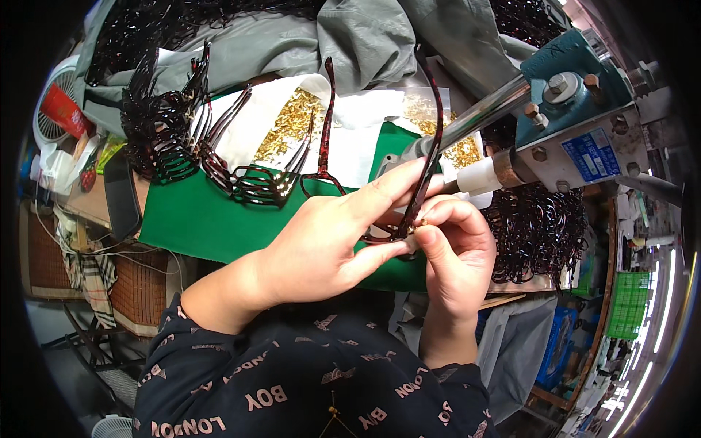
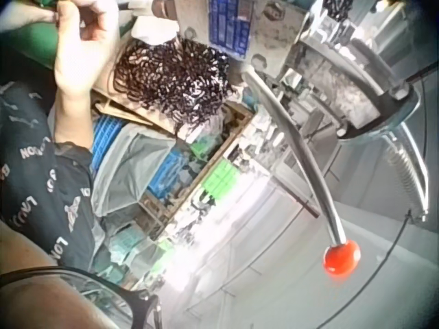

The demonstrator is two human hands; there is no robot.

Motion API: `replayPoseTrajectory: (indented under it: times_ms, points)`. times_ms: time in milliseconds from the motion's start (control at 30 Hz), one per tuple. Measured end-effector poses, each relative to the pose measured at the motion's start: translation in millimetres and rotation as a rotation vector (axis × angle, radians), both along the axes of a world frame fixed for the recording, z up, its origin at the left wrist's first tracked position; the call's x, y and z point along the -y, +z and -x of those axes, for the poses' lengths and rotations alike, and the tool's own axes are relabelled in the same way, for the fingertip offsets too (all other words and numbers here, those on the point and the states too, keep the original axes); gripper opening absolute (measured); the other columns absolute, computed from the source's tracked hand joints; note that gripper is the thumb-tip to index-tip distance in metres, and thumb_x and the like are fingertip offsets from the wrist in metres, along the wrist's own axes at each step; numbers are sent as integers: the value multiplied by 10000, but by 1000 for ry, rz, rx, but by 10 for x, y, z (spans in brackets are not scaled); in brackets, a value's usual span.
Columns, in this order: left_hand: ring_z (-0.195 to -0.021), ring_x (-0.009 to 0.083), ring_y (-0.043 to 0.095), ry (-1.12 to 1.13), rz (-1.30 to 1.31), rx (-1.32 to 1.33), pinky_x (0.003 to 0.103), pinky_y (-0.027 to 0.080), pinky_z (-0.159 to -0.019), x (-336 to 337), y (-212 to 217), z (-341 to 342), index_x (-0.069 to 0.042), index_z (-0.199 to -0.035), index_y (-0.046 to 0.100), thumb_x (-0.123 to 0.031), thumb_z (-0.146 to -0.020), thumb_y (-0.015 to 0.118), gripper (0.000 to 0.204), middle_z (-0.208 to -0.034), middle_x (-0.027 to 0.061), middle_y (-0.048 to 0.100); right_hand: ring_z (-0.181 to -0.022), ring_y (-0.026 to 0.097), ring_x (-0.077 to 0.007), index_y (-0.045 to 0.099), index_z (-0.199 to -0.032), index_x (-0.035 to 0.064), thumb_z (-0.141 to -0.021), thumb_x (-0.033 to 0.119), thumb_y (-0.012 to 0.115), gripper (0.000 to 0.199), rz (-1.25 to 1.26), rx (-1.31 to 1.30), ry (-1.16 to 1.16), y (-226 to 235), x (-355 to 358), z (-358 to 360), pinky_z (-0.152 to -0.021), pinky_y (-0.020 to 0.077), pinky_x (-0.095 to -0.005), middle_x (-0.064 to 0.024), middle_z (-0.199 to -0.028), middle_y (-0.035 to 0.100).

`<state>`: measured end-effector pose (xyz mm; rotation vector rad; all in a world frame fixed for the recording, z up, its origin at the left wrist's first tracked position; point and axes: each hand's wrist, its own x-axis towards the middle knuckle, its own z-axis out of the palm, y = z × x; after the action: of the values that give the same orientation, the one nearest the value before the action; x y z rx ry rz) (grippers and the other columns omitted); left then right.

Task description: The person assembles eyeglasses by inserting small metal components into the temples using a drill press. They repeatedly pick up frames, align them under the machine, and operate the lever to secure the parts before placing the finished units aside.

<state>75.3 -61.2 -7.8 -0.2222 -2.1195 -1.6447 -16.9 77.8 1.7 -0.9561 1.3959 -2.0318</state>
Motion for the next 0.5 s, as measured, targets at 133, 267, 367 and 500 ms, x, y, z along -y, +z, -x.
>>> replayPoseTrajectory:
  times_ms: [133, 267, 367, 500]
  points:
    - [-1049, 253, 564, 23, 7, -1, 319, 478, -843, -24, -17, 6, -9, -1339, 318, 57, -747, 632, 674, -1309, 202, 422, -800, 538, -90, 552, -891, 9, -783, -47, 624, 141, -76, 10, -6, 27, -18, 13, -732, 444, -209, -33, -870, 552]
    - [-1044, 346, 552, 4, 59, -47, 345, 498, -816, 7, -69, 37, -66, -1350, 318, -30, -746, 655, 693, -1303, 234, 398, -740, 507, -51, 550, -849, 19, -795, 23, 638, 103, -340, 96, 152, 143, -41, 125, -658, 412, -189, 5, -831, 547]
    - [-1081, 270, 533, -107, -29, -29, 308, 486, -832, -1, -58, 63, -44, -1364, 288, 16, -751, 641, 710, -1348, 199, 353, -682, 467, -53, 557, -786, 21, -803, 60, 631, 85, -441, -110, 258, 163, -107, 265, -589, 356, -189, 20, -779, 521]
    - [-1071, 163, 514, -310, -332, 64, 279, 472, -827, -124, 3, 94, -1, -1385, 205, 55, -760, 631, 758, -1395, 140, 309, -678, 470, -68, 567, -784, 13, -808, 72, 622, 84, -304, -156, 183, 259, -190, 222, -620, 357, -206, 3, -771, 522]
